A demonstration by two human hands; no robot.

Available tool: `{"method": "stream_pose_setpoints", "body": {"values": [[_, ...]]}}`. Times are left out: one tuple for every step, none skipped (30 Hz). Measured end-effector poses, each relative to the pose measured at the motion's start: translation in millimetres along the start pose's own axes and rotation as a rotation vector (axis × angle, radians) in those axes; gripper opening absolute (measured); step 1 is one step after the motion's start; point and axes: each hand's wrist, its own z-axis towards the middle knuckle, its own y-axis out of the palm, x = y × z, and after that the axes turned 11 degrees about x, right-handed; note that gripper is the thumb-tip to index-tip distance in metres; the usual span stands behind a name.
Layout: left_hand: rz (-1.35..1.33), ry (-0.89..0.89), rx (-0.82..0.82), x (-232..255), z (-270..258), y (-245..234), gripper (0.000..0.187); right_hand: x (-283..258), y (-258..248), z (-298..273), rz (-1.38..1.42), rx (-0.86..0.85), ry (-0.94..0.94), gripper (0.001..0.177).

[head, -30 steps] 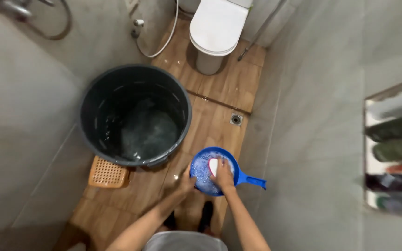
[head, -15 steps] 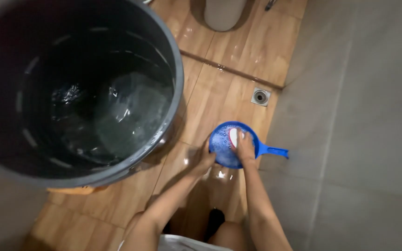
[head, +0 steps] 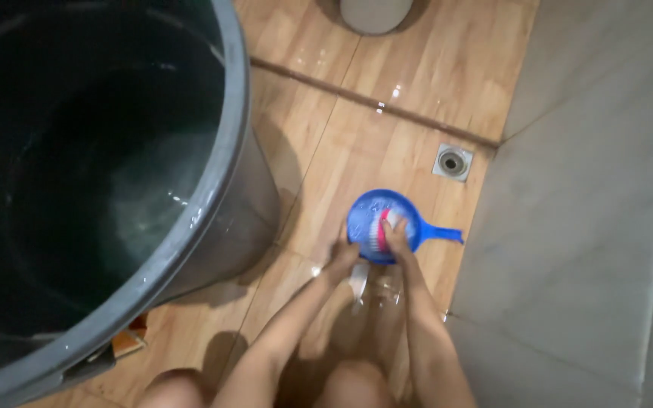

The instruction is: The recorder is cleaning a large plastic bucket and a small orange stool in a bathroom using a brush and water.

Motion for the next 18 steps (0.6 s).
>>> {"method": "stream_pose_setpoints", "body": {"values": [[-0.129,-0.037,0.017,-6.8,6.7,-1.7,0.087,23.7,15.9,5.7,0.553,-0.161,0.336,0.051],[-0.126,-0.026,0.016,-61.9,29.9,-37.2,0.087,-21.5,6.1,-0.6,0.56,-0.159,0.327,0.051],[-0.279,0.14,-0.243,-105.7,54.3,-44.9,0.054,-65.5,-3.4,-12.1,0.673,-0.29,0.453,0.053],[-0.426,0.31,-0.501,-116.7,106.6,-19.5,0.058,-109.1,-13.4,-24.2,0.784,-0.423,0.579,0.062],[-0.419,0.306,-0.492,-83.0,71.4,-30.4,0.058,-125.9,-3.2,-22.9,0.792,-0.429,0.586,0.062],[-0.074,0.255,-0.244,-50.0,36.4,-40.2,0.057,-141.9,6.8,-22.0,0.483,-0.409,0.561,0.06],[0.272,0.202,-0.005,-15.0,6.1,-47.0,0.079,-156.7,15.9,-17.2,0.181,-0.372,0.524,0.059],[0.285,0.203,-0.007,-35.4,7.9,-58.1,0.079,-152.2,24.4,-25.7,0.192,-0.368,0.528,0.059],[0.395,0.361,-0.028,-46.6,22.7,-63.8,0.084,-151.0,34.7,-16.7,-0.204,-0.232,0.274,0.075],[0.504,0.521,-0.048,-58.2,40.2,-70.8,0.09,-148.7,47.1,-7.0,-0.587,-0.083,0.011,0.092],[0.503,0.513,-0.041,-29.4,12.7,-69.5,0.09,-184.8,40.2,-13.7,-0.588,-0.094,0.01,0.092],[0.667,0.468,0.014,-1.0,-12.7,-69.0,0.083,-220.0,35.2,-19.7,-0.581,-0.189,0.075,0.09],[0.827,0.406,0.072,23.1,-42.7,-69.8,0.077,-253.6,30.1,-31.3,-0.577,-0.297,0.141,0.089],[0.821,0.385,0.084,18.3,-49.1,-73.4,0.077,-227.8,34.7,-43.0,-0.583,-0.321,0.142,0.089],[0.899,0.499,0.114,18.7,-52.8,-79.4,0.073,-206.1,43.0,-51.2,-0.659,-0.282,-0.045,0.091],[0.978,0.612,0.143,19.6,-57.6,-85.2,0.07,-185.2,50.5,-60.2,-0.727,-0.237,-0.233,0.093],[0.979,0.603,0.153,33.5,-68.4,-89.6,0.07,-164.0,57.0,-65.8,-0.723,-0.25,-0.238,0.093],[1.034,0.606,0.183,47.8,-79.9,-93.6,0.07,-143.4,62.8,-71.9,-0.624,-0.08,-0.231,0.104]]}}
